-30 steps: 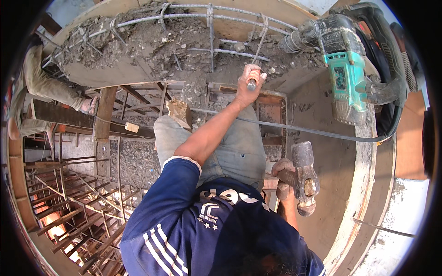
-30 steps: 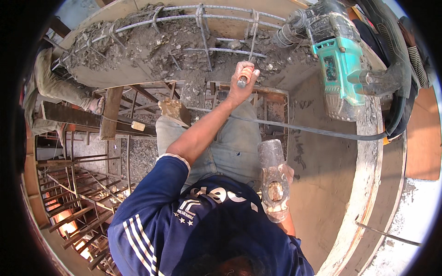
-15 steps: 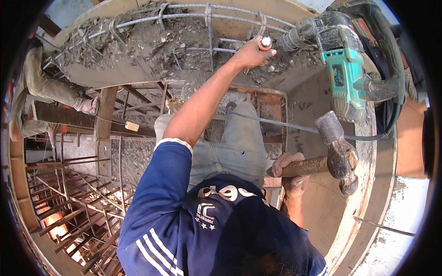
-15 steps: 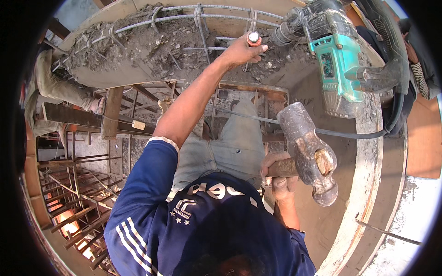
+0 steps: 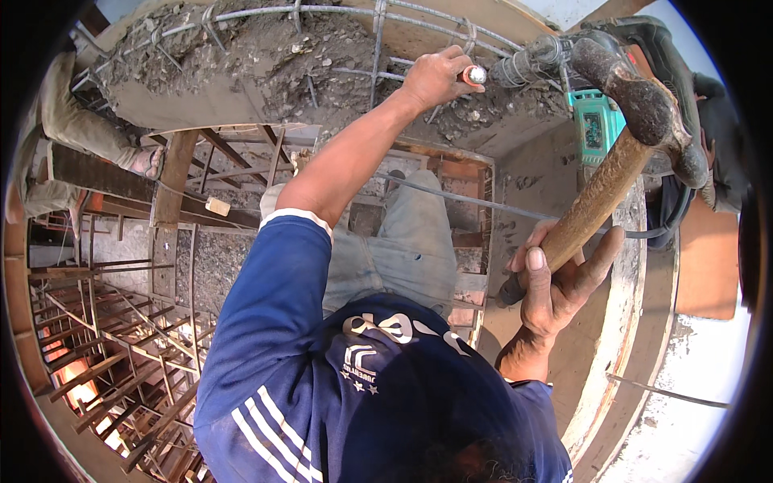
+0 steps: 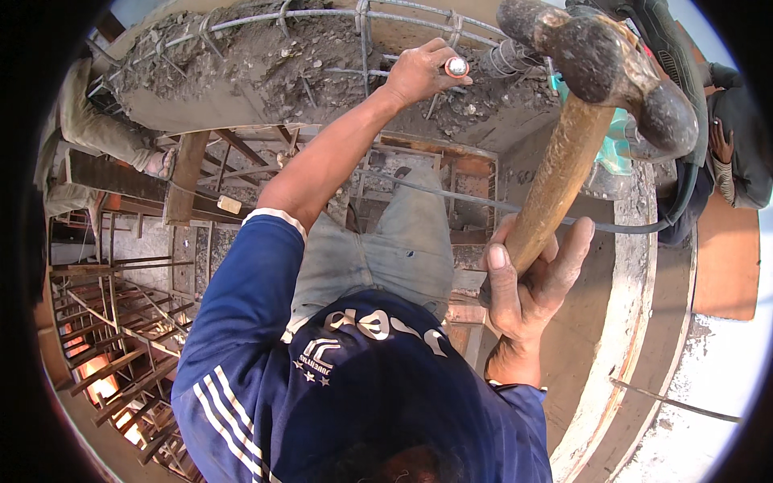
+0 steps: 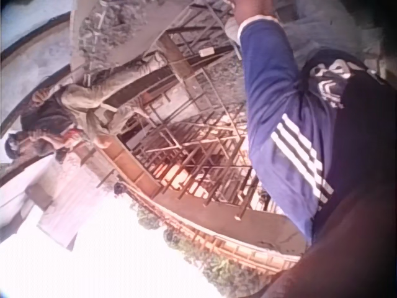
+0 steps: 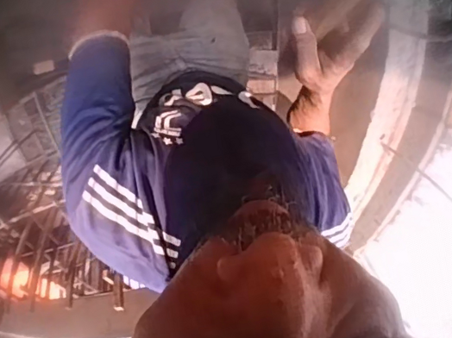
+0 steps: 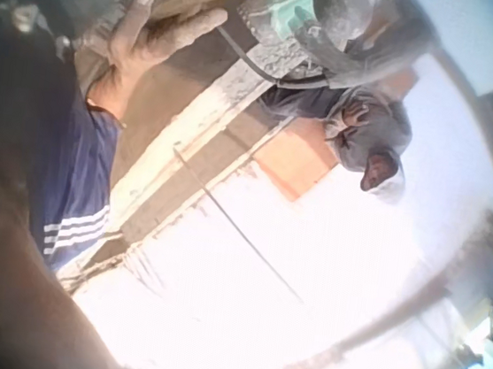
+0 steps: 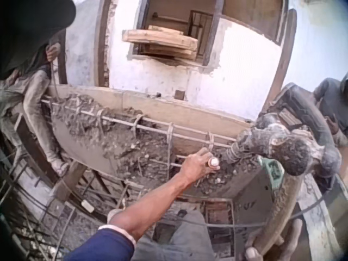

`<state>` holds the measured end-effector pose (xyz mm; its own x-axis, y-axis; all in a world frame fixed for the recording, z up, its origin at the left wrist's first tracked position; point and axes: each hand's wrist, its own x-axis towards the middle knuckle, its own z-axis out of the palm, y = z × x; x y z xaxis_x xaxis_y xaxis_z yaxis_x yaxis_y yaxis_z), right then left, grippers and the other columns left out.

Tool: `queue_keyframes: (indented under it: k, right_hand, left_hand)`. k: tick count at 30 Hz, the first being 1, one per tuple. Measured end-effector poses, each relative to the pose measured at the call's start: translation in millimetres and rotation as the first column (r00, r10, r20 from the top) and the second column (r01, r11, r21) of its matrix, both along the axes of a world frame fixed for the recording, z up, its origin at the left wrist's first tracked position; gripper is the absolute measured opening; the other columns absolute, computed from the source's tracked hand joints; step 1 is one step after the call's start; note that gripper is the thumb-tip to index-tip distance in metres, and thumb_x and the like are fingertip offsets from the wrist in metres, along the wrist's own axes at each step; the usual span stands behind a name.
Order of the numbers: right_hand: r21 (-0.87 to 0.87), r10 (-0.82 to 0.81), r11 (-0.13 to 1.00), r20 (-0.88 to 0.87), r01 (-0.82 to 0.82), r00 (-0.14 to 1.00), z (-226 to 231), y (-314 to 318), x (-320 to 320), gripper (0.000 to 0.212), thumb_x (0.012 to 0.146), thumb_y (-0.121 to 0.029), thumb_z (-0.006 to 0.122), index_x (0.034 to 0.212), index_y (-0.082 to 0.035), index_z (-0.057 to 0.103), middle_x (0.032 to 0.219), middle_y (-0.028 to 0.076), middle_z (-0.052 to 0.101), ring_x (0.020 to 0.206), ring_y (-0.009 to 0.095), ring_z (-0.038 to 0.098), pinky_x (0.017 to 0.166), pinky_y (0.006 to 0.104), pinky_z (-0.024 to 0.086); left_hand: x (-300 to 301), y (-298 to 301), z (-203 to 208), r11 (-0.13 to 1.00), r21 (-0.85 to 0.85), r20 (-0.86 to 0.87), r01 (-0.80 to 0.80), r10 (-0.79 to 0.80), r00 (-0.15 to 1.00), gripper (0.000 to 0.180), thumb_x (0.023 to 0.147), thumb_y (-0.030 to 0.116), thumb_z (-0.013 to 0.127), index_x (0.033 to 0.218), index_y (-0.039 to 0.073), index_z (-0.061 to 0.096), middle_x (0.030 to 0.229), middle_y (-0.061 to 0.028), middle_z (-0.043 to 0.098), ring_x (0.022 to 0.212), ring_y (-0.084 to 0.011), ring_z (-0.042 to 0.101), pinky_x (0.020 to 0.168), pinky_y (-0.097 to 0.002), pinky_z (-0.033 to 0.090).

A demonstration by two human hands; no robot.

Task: The person uses a hammer and chisel to chip away at a concrete structure, then operates a demolition hammer to break through the concrete and expose the underlying rebar.

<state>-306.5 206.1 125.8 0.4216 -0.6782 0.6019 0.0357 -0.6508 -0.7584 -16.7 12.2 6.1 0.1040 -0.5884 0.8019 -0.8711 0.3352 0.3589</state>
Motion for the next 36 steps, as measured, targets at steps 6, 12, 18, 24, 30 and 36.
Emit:
queue_keyframes:
  k: [6, 12, 18, 24, 30, 36]
  right_hand:
    - [-0.049, -0.062, 0.997, 0.027, 0.063, 0.998, 41, -1, 24, 0.082, 0.097, 0.001, 0.055, 0.162, -0.029, 0.015, 0.095, 0.015, 0.058, 0.063, 0.014, 0.055, 0.056, 0.0308, 0.051]
    - [-0.080, -0.084, 0.992, 0.115, 0.094, 0.990, 62, -9, 31, 0.076, 0.099, -0.002, 0.052, 0.161, -0.029, 0.017, 0.097, 0.015, 0.058, 0.061, 0.013, 0.054, 0.052, 0.0295, 0.051]
    - [-0.252, -0.098, 0.956, 0.205, 0.149, 0.974, 63, -11, 37, 0.075, 0.100, 0.000, 0.050, 0.160, -0.029, 0.015, 0.093, 0.014, 0.059, 0.059, 0.013, 0.053, 0.051, 0.0283, 0.050]
    - [-0.445, -0.292, 0.880, -0.225, 0.169, 0.929, -23, -59, 44, 0.076, 0.095, 0.002, 0.057, 0.159, -0.023, 0.024, 0.115, 0.023, 0.064, 0.083, 0.030, 0.066, 0.066, 0.0389, 0.055]
    - [-0.069, -0.175, 0.984, -0.509, 0.163, 0.843, -18, -50, 58, 0.068, 0.095, 0.000, 0.057, 0.157, -0.016, 0.033, 0.100, 0.017, 0.068, 0.078, 0.020, 0.062, 0.065, 0.0338, 0.052]
    - [-0.245, -0.057, 0.959, 0.324, 0.142, 0.944, 55, -11, 52, 0.069, 0.099, -0.006, 0.056, 0.158, -0.011, 0.020, 0.089, 0.011, 0.059, 0.061, 0.016, 0.054, 0.059, 0.0291, 0.051]
  left_hand:
    - [-5, -6, 9, 0.998, -0.035, -0.007, -0.057, 0.057, 0.998, 0.054, 0.076, 0.058, 0.079, 0.091, 0.008, 0.068, 0.088, -0.0067, 0.064, 0.078, -0.0320, 0.069, 0.070, -0.0446, 0.058]
    - [-3, -10, 5, 0.997, -0.033, -0.053, -0.063, 0.061, 0.997, 0.054, 0.075, 0.060, 0.079, 0.090, 0.009, 0.068, 0.089, -0.0064, 0.064, 0.079, -0.0325, 0.069, 0.070, -0.0443, 0.058]
    - [-1, -5, -1, 0.996, -0.084, -0.071, -0.034, 0.028, 0.997, 0.049, 0.074, 0.054, 0.082, 0.087, 0.009, 0.067, 0.086, -0.0059, 0.062, 0.075, -0.0312, 0.068, 0.066, -0.0427, 0.057]
    - [-3, -6, -6, 0.999, -0.044, -0.087, 0.026, -0.030, 0.996, 0.049, 0.074, 0.053, 0.082, 0.089, 0.009, 0.066, 0.088, -0.0061, 0.062, 0.078, -0.0325, 0.068, 0.071, -0.0442, 0.058]
    - [-1, -10, -18, 0.997, 0.067, -0.104, 0.048, -0.041, 0.994, 0.052, 0.075, 0.056, 0.080, 0.096, 0.010, 0.068, 0.096, -0.0077, 0.065, 0.086, -0.0328, 0.069, 0.077, -0.0448, 0.058]
    - [5, 0, -11, 0.999, 0.025, -0.140, 0.038, -0.034, 0.990, 0.049, 0.077, 0.050, 0.081, 0.098, 0.007, 0.070, 0.096, -0.0086, 0.067, 0.088, -0.0343, 0.068, 0.080, -0.0452, 0.056]
